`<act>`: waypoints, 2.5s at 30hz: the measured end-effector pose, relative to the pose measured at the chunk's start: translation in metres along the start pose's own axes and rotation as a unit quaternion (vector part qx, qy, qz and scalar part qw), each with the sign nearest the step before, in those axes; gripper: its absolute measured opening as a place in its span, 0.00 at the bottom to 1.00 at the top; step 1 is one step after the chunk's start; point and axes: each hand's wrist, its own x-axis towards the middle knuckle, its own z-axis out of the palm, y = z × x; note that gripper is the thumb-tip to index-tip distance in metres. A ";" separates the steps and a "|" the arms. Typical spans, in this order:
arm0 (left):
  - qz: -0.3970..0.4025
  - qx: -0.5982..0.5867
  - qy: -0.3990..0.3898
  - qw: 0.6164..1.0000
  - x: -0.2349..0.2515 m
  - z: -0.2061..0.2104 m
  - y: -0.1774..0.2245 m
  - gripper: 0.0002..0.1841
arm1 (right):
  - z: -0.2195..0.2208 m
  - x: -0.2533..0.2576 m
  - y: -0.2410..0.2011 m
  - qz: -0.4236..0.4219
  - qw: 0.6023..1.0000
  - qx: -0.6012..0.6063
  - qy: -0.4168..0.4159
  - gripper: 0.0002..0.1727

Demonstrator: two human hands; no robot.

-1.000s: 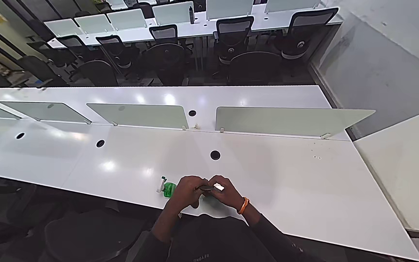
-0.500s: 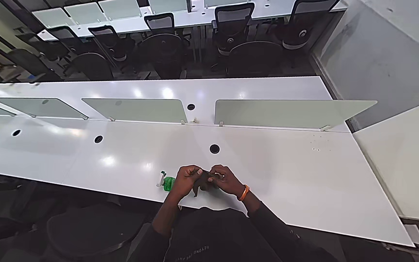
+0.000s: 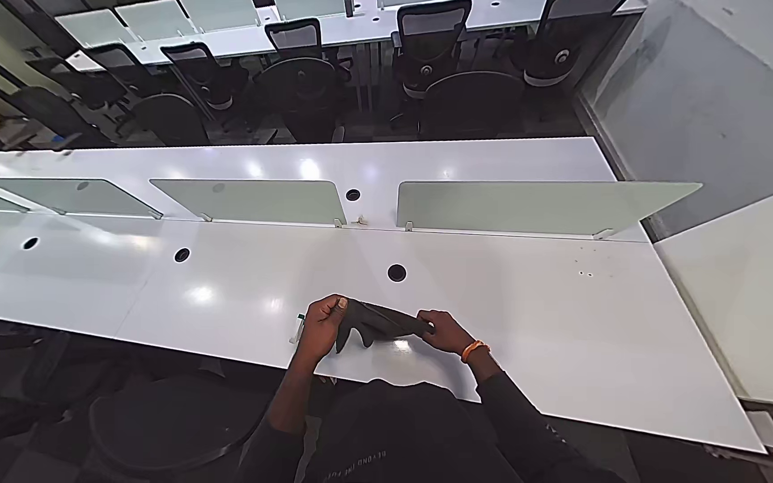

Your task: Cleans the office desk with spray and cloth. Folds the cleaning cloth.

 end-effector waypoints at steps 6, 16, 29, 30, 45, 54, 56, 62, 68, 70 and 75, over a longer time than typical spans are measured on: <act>0.040 -0.021 -0.006 0.999 0.002 0.000 0.013 0.14 | 0.017 -0.006 0.016 0.046 0.988 0.141 0.052 0.14; 0.021 -0.025 0.158 0.987 0.009 -0.004 0.010 0.14 | 0.018 -0.016 -0.004 -0.035 0.960 0.250 0.124 0.53; -0.009 -0.018 0.198 0.980 0.007 -0.007 0.004 0.13 | 0.013 -0.023 -0.018 -0.072 0.974 0.077 0.202 0.19; -0.011 -0.020 0.197 0.980 0.007 -0.006 0.004 0.13 | 0.011 -0.022 -0.018 -0.086 0.974 0.068 0.197 0.15; -0.002 -0.051 0.134 0.990 0.000 0.005 -0.012 0.13 | -0.003 -0.012 -0.031 0.053 0.852 0.458 0.248 0.09; -0.128 0.010 0.014 0.992 -0.017 0.069 -0.064 0.15 | 0.018 -0.008 -0.065 0.061 0.879 0.449 0.151 0.21; -0.117 0.020 -0.017 0.993 -0.021 0.078 -0.069 0.16 | 0.024 -0.010 -0.078 0.049 0.873 0.467 0.132 0.25; -0.090 0.092 -0.078 0.989 -0.030 0.090 -0.080 0.18 | 0.033 -0.013 -0.099 0.022 0.859 0.491 0.147 0.32; -0.021 0.119 -0.063 0.991 -0.034 0.087 -0.084 0.18 | 0.028 -0.018 -0.109 0.043 0.843 0.505 0.179 0.28; 0.009 0.134 -0.022 0.991 -0.034 0.085 -0.084 0.15 | 0.027 -0.018 -0.110 0.069 0.840 0.497 0.207 0.26; 0.022 0.152 0.052 0.987 -0.035 0.079 -0.084 0.07 | 0.024 -0.018 -0.108 0.078 0.831 0.496 0.240 0.22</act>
